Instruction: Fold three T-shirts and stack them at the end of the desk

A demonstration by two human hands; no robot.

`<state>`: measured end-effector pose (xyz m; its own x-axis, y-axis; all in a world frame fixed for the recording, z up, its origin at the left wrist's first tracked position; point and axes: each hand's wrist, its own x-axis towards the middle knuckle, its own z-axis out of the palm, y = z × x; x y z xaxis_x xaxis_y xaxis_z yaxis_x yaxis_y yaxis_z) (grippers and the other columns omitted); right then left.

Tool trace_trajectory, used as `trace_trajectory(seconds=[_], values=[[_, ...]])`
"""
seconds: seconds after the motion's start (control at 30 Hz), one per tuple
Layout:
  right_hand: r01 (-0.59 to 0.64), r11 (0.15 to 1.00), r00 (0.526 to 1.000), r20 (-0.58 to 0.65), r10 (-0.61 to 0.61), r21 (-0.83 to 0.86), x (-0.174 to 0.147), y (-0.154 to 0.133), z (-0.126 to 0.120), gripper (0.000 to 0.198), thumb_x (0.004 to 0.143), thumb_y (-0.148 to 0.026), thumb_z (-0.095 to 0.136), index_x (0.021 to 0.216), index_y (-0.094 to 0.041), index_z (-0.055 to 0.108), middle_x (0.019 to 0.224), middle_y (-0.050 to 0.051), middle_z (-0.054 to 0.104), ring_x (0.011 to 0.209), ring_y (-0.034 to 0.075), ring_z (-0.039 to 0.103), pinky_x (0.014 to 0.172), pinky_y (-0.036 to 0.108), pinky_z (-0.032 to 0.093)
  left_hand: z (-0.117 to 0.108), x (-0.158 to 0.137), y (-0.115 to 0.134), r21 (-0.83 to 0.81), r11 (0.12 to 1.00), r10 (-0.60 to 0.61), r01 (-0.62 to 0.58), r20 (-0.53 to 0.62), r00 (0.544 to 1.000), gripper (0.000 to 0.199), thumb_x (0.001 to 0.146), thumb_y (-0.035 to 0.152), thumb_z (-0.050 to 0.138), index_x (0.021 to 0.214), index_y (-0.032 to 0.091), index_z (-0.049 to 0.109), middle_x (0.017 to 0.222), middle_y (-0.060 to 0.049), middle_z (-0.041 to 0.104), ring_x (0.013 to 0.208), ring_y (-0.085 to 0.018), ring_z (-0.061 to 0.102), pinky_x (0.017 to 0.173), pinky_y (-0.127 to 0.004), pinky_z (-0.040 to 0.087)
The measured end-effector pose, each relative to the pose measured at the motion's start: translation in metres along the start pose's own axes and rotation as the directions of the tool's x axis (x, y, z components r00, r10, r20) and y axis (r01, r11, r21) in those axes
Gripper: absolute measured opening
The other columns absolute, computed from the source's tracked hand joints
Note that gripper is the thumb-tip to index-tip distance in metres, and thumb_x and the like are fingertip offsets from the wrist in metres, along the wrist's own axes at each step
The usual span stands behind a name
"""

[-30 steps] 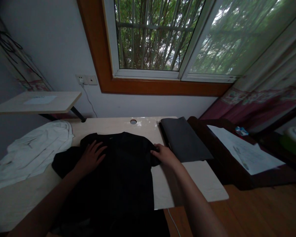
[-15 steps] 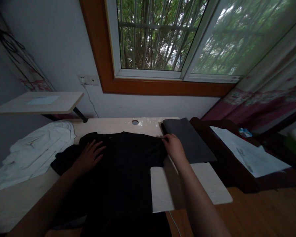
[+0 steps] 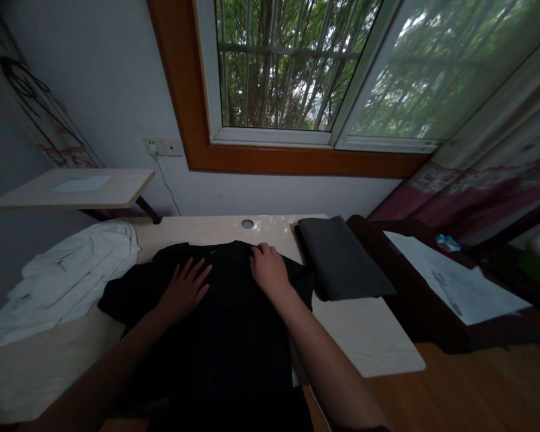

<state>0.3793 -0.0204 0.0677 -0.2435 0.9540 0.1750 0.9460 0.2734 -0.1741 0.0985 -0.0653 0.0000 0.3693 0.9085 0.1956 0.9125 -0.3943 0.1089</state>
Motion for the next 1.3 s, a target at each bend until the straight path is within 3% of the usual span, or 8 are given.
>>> trace_trajectory(seconds=[0.23,0.37,0.5,0.6,0.73,0.9,1.07,1.3], values=[[0.099,0.993,0.994,-0.053,-0.095,0.071,0.003,-0.027,0.068,0.057,0.102,-0.047,0.044,0.150,-0.016,0.047,0.161,0.014,0.038,0.149,0.032,0.033,0.122,0.051,0.028,0.008,0.013,0.019,-0.031,0.998,-0.058,0.057,-0.019,0.998,0.054,0.100,0.042,0.044,0.153,0.033,0.043,0.164,-0.007,0.035,0.154,-0.038,0.022,0.121,-0.068,0.017],[0.060,0.997,0.997,-0.059,-0.056,0.057,0.006,-0.004,0.070,0.058,0.104,-0.048,0.039,0.152,-0.017,0.044,0.163,0.012,0.034,0.152,0.028,0.029,0.124,0.050,0.021,0.007,0.014,0.018,-0.116,0.992,-0.053,0.051,-0.014,0.998,0.055,0.099,0.043,0.048,0.152,0.029,0.044,0.165,-0.009,0.032,0.153,-0.037,0.023,0.122,-0.067,0.019],[0.066,0.997,0.998,-0.017,-0.065,0.051,0.009,0.021,0.061,0.058,0.104,-0.048,0.037,0.153,-0.017,0.043,0.164,0.011,0.033,0.153,0.025,0.028,0.125,0.048,0.021,-0.008,0.016,0.005,-0.374,0.927,-0.027,0.025,-0.001,1.000,0.055,0.097,0.045,0.052,0.149,0.027,0.046,0.166,-0.011,0.029,0.151,-0.033,0.031,0.120,-0.060,0.030],[0.076,0.996,0.997,0.001,-0.076,0.049,0.007,0.034,0.057,0.058,0.104,-0.047,0.037,0.153,-0.018,0.043,0.164,0.010,0.033,0.153,0.024,0.028,0.125,0.047,0.021,-0.029,0.018,-0.023,-0.534,0.845,-0.080,0.032,-0.066,0.995,0.044,0.100,0.041,0.043,0.139,0.025,0.055,0.156,-0.009,0.044,0.141,-0.024,0.047,0.115,-0.045,0.043],[0.092,0.994,0.996,0.001,-0.092,0.052,0.003,0.044,0.056,0.057,0.104,-0.046,0.037,0.153,-0.018,0.043,0.164,0.009,0.034,0.152,0.024,0.029,0.126,0.047,0.020,-0.053,0.010,-0.083,-0.369,0.910,-0.268,0.190,-0.173,0.948,0.039,0.095,0.028,0.039,0.124,0.019,0.064,0.131,-0.010,0.065,0.125,-0.024,0.058,0.115,-0.044,0.042],[0.095,0.994,0.995,0.006,-0.095,0.062,0.000,0.048,0.055,0.056,0.104,-0.046,0.039,0.153,-0.019,0.044,0.163,0.010,0.035,0.152,0.024,0.029,0.126,0.048,0.020,-0.059,-0.021,-0.144,0.012,0.925,-0.378,0.379,-0.017,0.925,0.054,0.080,0.010,0.042,0.130,0.015,0.061,0.130,-0.014,0.067,0.122,-0.028,0.061,0.109,-0.044,0.042],[0.099,0.993,0.995,-0.011,-0.099,0.069,-0.002,0.053,0.053,0.055,0.103,-0.045,0.039,0.152,-0.019,0.046,0.162,0.010,0.038,0.152,0.024,0.030,0.125,0.048,0.022,-0.059,-0.048,-0.158,0.174,0.887,-0.439,0.427,0.033,0.898,0.050,0.084,0.026,0.049,0.132,0.016,0.061,0.126,-0.017,0.067,0.118,-0.033,0.062,0.103,-0.046,0.044],[0.093,0.993,0.995,-0.030,-0.091,0.078,-0.005,0.059,0.053,0.052,0.103,-0.041,0.041,0.150,-0.020,0.049,0.161,0.009,0.040,0.150,0.024,0.033,0.125,0.048,0.024,-0.069,-0.051,-0.154,0.186,0.818,-0.575,0.545,0.206,0.792,0.033,0.088,0.038,0.049,0.110,0.021,0.067,0.100,-0.011,0.074,0.096,-0.030,0.068,0.081,-0.036,0.050]])
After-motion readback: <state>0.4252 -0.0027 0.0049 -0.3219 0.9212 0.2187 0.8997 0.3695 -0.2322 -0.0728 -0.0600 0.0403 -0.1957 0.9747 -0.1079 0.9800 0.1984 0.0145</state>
